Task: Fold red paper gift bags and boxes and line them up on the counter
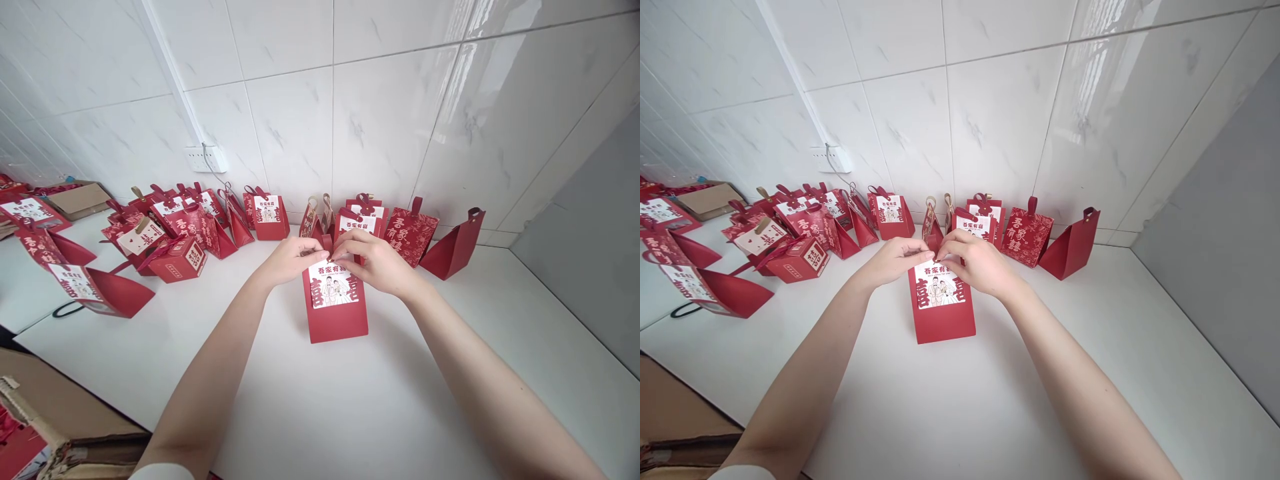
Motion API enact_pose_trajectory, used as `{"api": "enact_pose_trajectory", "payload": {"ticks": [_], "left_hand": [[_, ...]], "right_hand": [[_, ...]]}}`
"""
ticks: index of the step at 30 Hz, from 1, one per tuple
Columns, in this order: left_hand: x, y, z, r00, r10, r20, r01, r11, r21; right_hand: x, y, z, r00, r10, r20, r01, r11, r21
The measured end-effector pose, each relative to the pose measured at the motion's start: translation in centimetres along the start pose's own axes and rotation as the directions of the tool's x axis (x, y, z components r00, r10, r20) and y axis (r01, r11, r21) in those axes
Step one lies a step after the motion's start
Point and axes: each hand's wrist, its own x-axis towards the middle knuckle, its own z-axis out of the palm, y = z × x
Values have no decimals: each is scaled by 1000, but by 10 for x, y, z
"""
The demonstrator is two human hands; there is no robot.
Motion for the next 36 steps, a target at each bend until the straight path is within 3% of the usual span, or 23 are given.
{"api": "enact_pose_trajectory", "payload": {"ticks": [11,21,29,36], "left_hand": [[0,-2,0,999,-27,-28,28,999,34],[-3,4,-1,997,-31,66,36,997,-74],[-2,-1,1,993,21,114,-13,997,-70],[-1,-1,3,993,-66,101,82,983,-167]], "right_hand": [[-1,6,3,998,46,48,-50,997,67],[3,-6,3,966,259,-8,-250,941,230],[6,-6,10,945,323,-43,-295,904,309],[6,-2,22,932,343,-118,-282,890,358]]}}
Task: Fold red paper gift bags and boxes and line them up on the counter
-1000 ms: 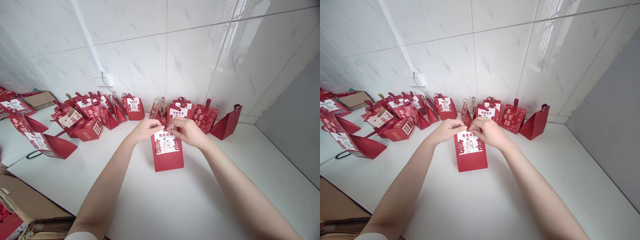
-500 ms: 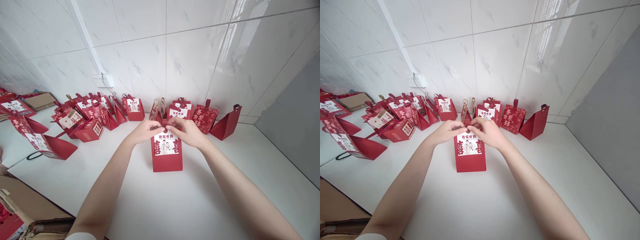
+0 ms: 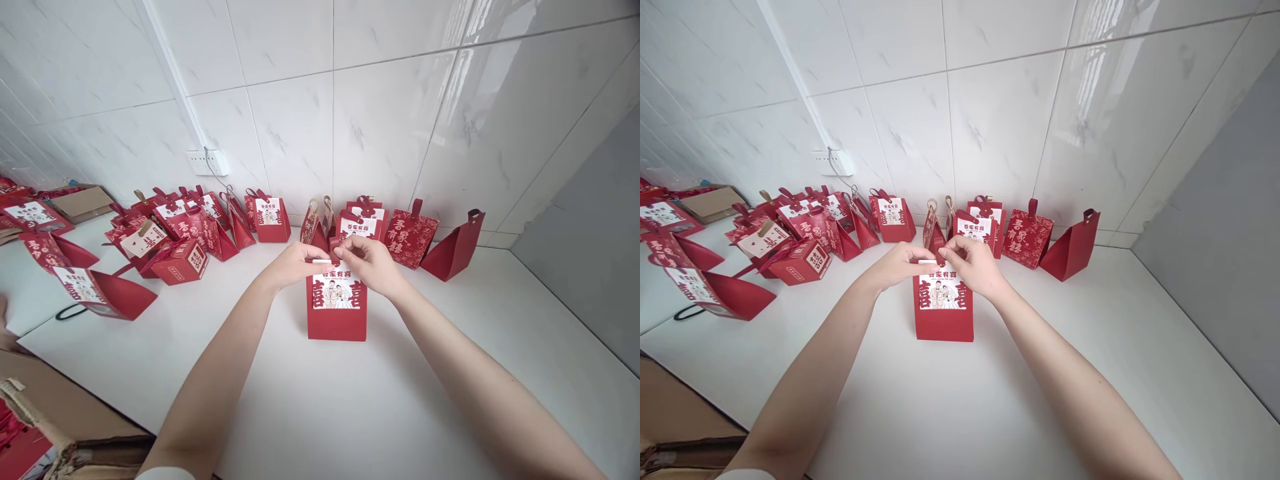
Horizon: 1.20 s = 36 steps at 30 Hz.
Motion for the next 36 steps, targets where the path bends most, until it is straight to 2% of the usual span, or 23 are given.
{"api": "enact_pose_trajectory", "payload": {"ticks": [7,9,12,16,24,36], "left_hand": [[-3,7,3,999,16,-39,-15,1000,15],[-3,7,4,998,33,-58,-30,999,43],[-2,5,3,993,73,-88,-63,992,110],[3,-5,4,977,130,-170,-98,977,188],[18,-26,14,932,139,-336,-85,982,170],[25,-40,20,877,221,-426,-124,962,242]], "right_hand": [[-1,-6,-3,998,-30,53,32,999,-25],[-2,-8,-6,998,-49,31,50,998,-32],[-3,-9,-13,987,-161,6,161,984,-79],[-2,-1,-17,950,-303,80,313,936,-162],[0,22,-1,951,-302,-62,279,930,-238],[0,30,6,947,-314,-60,290,923,-251]]}}
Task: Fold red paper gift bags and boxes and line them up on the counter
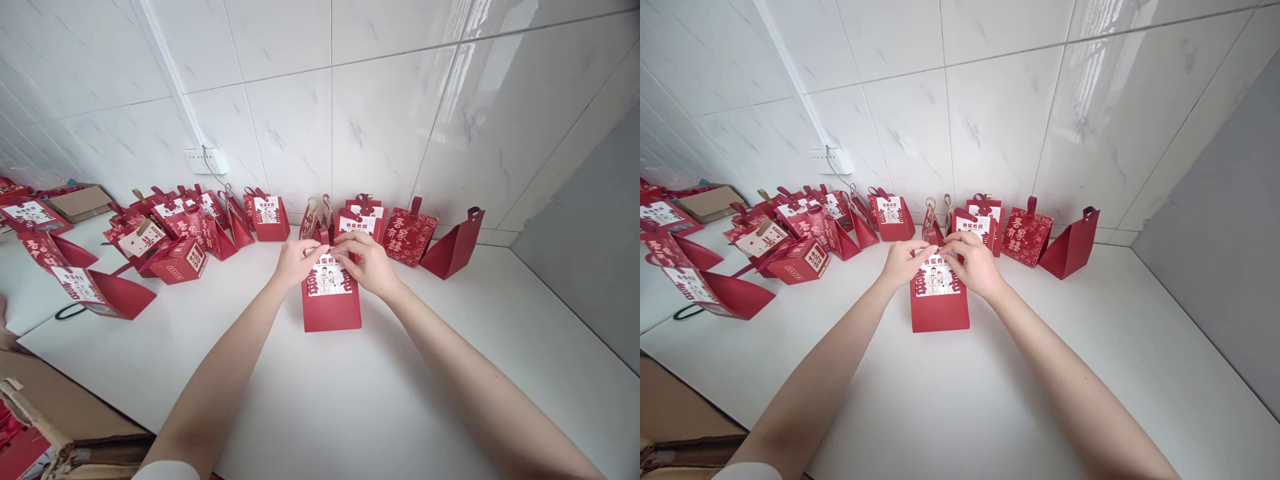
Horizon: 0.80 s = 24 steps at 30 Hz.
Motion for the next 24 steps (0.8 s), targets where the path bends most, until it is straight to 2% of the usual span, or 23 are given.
{"api": "enact_pose_trajectory", "payload": {"ticks": [9,14,17,20,24], "left_hand": [[0,-2,2,1000,28,-5,-28,999,-15],[0,12,-4,988,140,-61,-143,989,-46],[-1,18,-8,987,161,26,-159,986,-50],[-2,17,-10,983,104,153,-88,990,-114],[1,9,-14,979,56,194,-23,986,-166]], "right_hand": [[2,-2,-7,998,-12,60,9,999,40],[7,-11,-18,995,93,29,-96,982,161],[8,-13,-22,988,114,102,-128,982,138],[8,-10,-23,981,122,151,-132,990,54],[8,-6,-24,977,140,159,-146,989,26]]}}
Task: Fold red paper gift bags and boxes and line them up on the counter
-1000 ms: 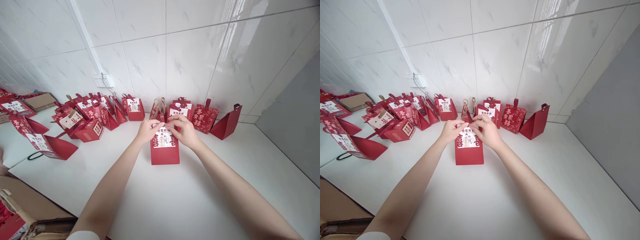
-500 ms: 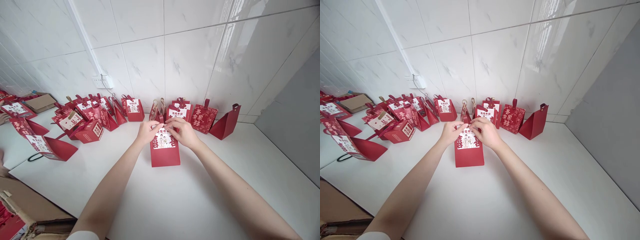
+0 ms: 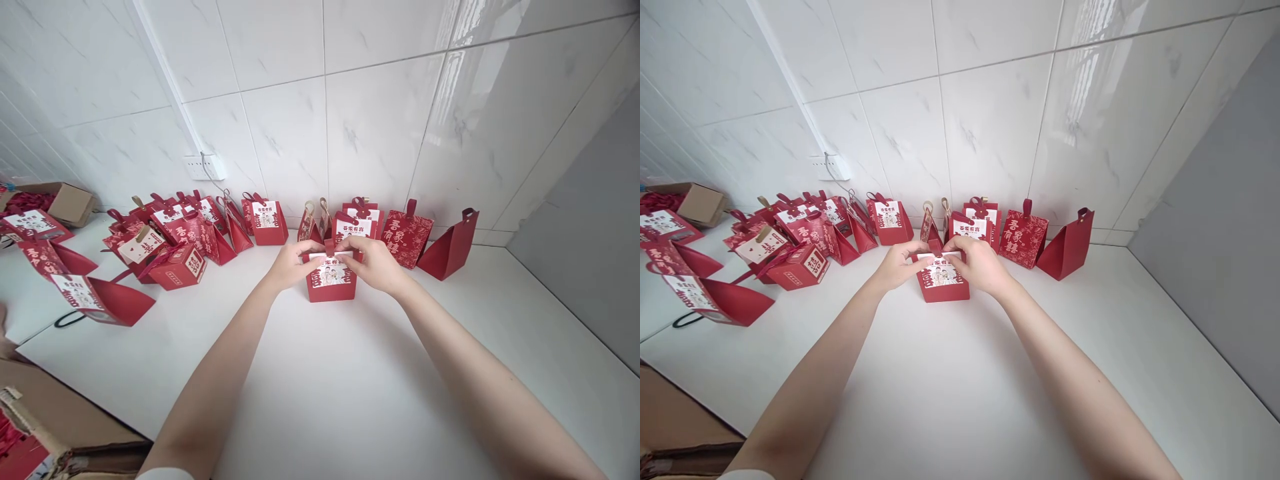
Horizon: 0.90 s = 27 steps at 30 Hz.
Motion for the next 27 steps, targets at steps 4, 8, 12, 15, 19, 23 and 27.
{"api": "enact_pose_trajectory", "payload": {"ticks": [4,8,12,15,19,23,27], "left_hand": [[2,-4,-2,1000,6,-4,-5,1000,30],[1,-3,1,1000,-7,-29,8,999,44],[-1,1,4,998,37,-57,-31,994,105],[-2,2,5,996,72,-55,-64,989,137],[-2,0,5,995,78,-59,-69,988,139],[-1,0,2,998,49,-43,-43,992,119],[-2,4,-4,1000,28,-2,-28,993,111]], "right_hand": [[1,0,1,1000,-2,1,2,1000,-27],[0,0,5,1000,-29,4,30,996,-79],[-1,3,5,992,-116,39,121,981,-149],[-2,3,3,985,-154,72,163,976,-145],[-2,2,1,984,-150,94,159,983,-95],[-2,2,1,986,-140,93,147,987,-71],[-2,1,0,985,-138,100,146,986,-79]]}}
